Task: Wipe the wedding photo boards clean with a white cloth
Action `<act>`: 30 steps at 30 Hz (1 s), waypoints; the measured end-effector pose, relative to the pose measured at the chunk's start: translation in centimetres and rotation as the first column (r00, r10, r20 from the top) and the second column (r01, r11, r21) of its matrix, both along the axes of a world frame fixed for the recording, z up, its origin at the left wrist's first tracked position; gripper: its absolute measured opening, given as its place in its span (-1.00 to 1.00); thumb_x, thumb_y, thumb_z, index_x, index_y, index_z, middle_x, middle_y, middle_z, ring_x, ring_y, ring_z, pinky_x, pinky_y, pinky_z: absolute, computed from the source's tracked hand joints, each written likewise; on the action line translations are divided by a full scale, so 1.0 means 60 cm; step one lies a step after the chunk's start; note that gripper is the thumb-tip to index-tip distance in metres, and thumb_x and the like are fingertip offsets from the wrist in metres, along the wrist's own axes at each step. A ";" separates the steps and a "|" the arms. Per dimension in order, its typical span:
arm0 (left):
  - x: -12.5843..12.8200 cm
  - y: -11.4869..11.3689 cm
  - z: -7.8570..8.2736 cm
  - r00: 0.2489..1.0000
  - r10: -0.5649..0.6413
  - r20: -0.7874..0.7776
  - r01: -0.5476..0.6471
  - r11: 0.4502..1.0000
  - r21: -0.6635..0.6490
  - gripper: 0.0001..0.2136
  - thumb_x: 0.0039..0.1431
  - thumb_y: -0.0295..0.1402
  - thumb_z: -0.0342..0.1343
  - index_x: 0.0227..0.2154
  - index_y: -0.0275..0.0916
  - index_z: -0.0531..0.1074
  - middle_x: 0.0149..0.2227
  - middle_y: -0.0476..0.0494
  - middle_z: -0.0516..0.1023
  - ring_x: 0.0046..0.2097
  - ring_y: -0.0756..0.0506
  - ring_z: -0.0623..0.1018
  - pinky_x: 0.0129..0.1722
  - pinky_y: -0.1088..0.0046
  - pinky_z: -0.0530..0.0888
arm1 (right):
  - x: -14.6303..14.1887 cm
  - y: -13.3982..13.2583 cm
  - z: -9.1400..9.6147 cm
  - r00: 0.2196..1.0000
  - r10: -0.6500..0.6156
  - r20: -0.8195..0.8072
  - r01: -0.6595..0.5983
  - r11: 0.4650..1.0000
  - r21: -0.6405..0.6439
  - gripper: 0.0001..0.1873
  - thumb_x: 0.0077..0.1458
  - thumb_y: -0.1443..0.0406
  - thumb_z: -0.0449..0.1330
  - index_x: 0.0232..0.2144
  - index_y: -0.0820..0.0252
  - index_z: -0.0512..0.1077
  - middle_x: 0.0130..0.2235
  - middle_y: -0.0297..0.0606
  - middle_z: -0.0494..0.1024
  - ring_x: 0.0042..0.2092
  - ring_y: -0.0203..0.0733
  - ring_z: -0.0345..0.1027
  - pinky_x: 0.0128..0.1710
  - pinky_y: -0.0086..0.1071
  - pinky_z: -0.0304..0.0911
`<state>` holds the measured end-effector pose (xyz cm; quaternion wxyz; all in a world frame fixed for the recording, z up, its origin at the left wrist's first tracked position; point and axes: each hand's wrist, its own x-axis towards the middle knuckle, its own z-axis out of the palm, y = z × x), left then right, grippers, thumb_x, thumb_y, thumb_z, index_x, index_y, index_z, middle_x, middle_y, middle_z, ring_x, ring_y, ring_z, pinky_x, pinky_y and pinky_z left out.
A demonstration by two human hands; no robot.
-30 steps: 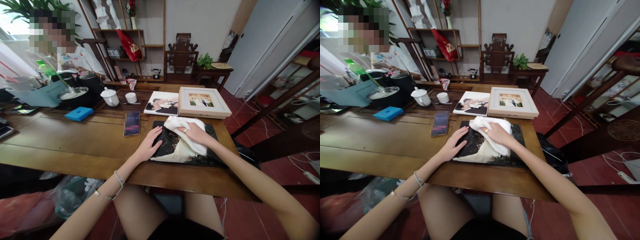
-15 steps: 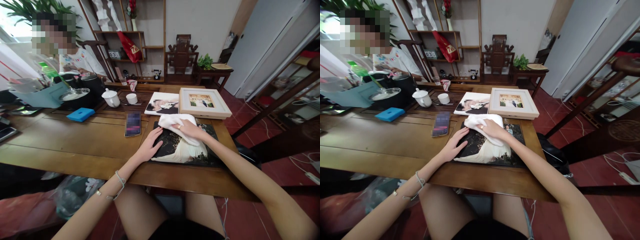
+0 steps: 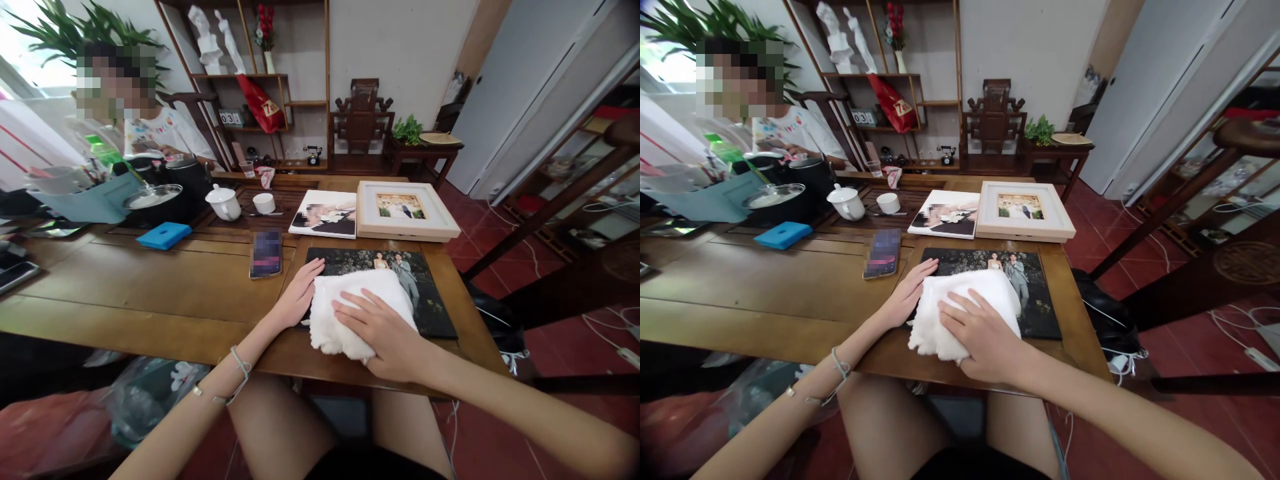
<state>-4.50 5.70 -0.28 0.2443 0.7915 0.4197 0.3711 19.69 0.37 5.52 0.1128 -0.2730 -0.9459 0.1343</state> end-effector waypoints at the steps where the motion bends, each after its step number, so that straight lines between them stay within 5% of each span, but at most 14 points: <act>1: 0.000 0.000 -0.001 1.000 -0.003 0.010 0.003 1.000 0.004 -0.59 0.37 -0.24 -0.22 0.19 -0.17 0.28 0.29 -0.23 0.24 0.34 -0.16 0.17 0.34 0.04 0.09 | 0.001 -0.001 0.000 1.000 0.008 -0.016 -0.008 1.000 -0.014 -0.23 -0.15 0.39 0.11 0.21 0.27 0.24 0.28 -0.12 0.25 0.35 0.00 -0.10 0.33 0.03 -0.22; 5: 0.001 -0.001 0.002 1.000 0.017 0.000 -0.017 1.000 -0.025 -0.60 0.37 -0.23 -0.18 0.19 -0.17 0.28 0.30 -0.22 0.23 0.34 -0.17 0.16 0.34 0.03 0.06 | 0.037 0.071 -0.011 0.971 -0.225 -0.075 0.227 0.974 0.016 -0.40 0.09 0.32 0.06 0.22 0.22 0.24 0.24 -0.08 0.31 0.30 -0.02 0.05 0.28 0.04 -0.07; 8: 0.001 -0.002 0.006 1.000 0.011 -0.016 -0.011 1.000 -0.021 -0.59 0.37 -0.25 -0.19 0.19 -0.21 0.27 0.30 -0.25 0.22 0.34 -0.15 0.16 0.35 0.06 0.06 | 0.070 0.142 -0.019 0.877 -0.468 -0.105 0.476 0.876 0.073 -0.47 0.20 0.23 0.00 0.18 0.30 0.28 0.21 0.00 0.35 0.26 0.05 0.14 0.24 0.03 0.03; 11: 0.001 -0.002 0.006 1.000 0.002 -0.017 -0.002 1.000 -0.009 -0.60 0.37 -0.26 -0.19 0.20 -0.18 0.26 0.30 -0.22 0.22 0.34 -0.15 0.16 0.34 0.04 0.07 | 0.079 0.162 -0.022 0.836 -0.542 -0.085 0.549 0.828 0.114 -0.46 0.17 0.26 -0.01 0.17 0.36 0.29 0.20 0.04 0.35 0.27 0.10 0.11 0.24 0.04 0.01; 14: 0.000 -0.001 0.003 1.000 0.003 -0.009 -0.003 1.000 -0.007 -0.60 0.37 -0.27 -0.19 0.20 -0.15 0.26 0.31 -0.20 0.22 0.35 -0.15 0.16 0.35 0.03 0.06 | 0.061 0.116 -0.021 0.901 -0.434 -0.019 0.433 0.894 0.116 -0.32 -0.01 0.38 0.05 0.21 0.33 0.23 0.25 -0.01 0.28 0.32 0.11 -0.02 0.28 0.11 -0.12; 17: 0.000 0.001 0.000 1.000 0.012 -0.003 -0.012 1.000 -0.020 -0.60 0.36 -0.28 -0.19 0.20 -0.15 0.27 0.30 -0.20 0.23 0.34 -0.15 0.16 0.35 0.03 0.06 | 0.035 0.039 -0.012 0.982 -0.189 0.010 0.188 0.981 0.049 -0.13 -0.22 0.44 0.05 0.25 0.28 0.19 0.30 -0.09 0.21 0.36 0.04 -0.15 0.31 0.11 -0.22; 20: 0.000 0.002 -0.002 1.000 0.009 0.010 -0.009 1.000 -0.015 -0.60 0.36 -0.29 -0.19 0.20 -0.14 0.28 0.30 -0.19 0.23 0.34 -0.15 0.17 0.35 0.04 0.06 | 0.023 -0.009 -0.002 1.000 0.012 0.013 -0.012 1.000 -0.012 -0.08 -0.28 0.44 0.06 0.25 0.28 0.17 0.32 -0.14 0.16 0.38 0.00 -0.22 0.33 0.08 -0.29; 22: -0.001 0.003 -0.002 1.000 0.003 0.012 -0.003 1.000 -0.010 -0.60 0.35 -0.30 -0.18 0.19 -0.14 0.28 0.30 -0.18 0.23 0.35 -0.15 0.16 0.35 0.04 0.06 | 0.030 -0.005 0.000 1.000 0.024 0.005 -0.024 0.999 -0.045 -0.11 -0.25 0.44 0.06 0.25 0.24 0.19 0.31 -0.17 0.18 0.37 -0.04 -0.17 0.33 0.04 -0.24; 26: -0.001 0.001 0.001 1.000 0.006 -0.007 -0.006 1.000 -0.024 -0.59 0.34 -0.32 -0.17 0.20 -0.16 0.28 0.30 -0.20 0.22 0.35 -0.16 0.15 0.35 0.04 0.04 | 0.074 0.076 -0.014 0.973 -0.228 -0.037 0.229 0.973 0.026 -0.31 -0.01 0.39 0.05 0.22 0.24 0.22 0.27 -0.11 0.27 0.32 -0.04 0.00 0.30 0.02 -0.10; 30: -0.001 -0.001 0.005 1.000 0.003 -0.015 -0.004 0.999 -0.032 -0.59 0.34 -0.33 -0.17 0.20 -0.19 0.27 0.31 -0.22 0.21 0.35 -0.16 0.15 0.35 0.06 0.04 | 0.113 0.152 -0.030 0.851 -0.516 -0.099 0.526 0.841 0.130 -0.44 0.14 0.27 0.00 0.18 0.35 0.27 0.22 0.03 0.33 0.26 0.10 0.13 0.23 0.06 0.03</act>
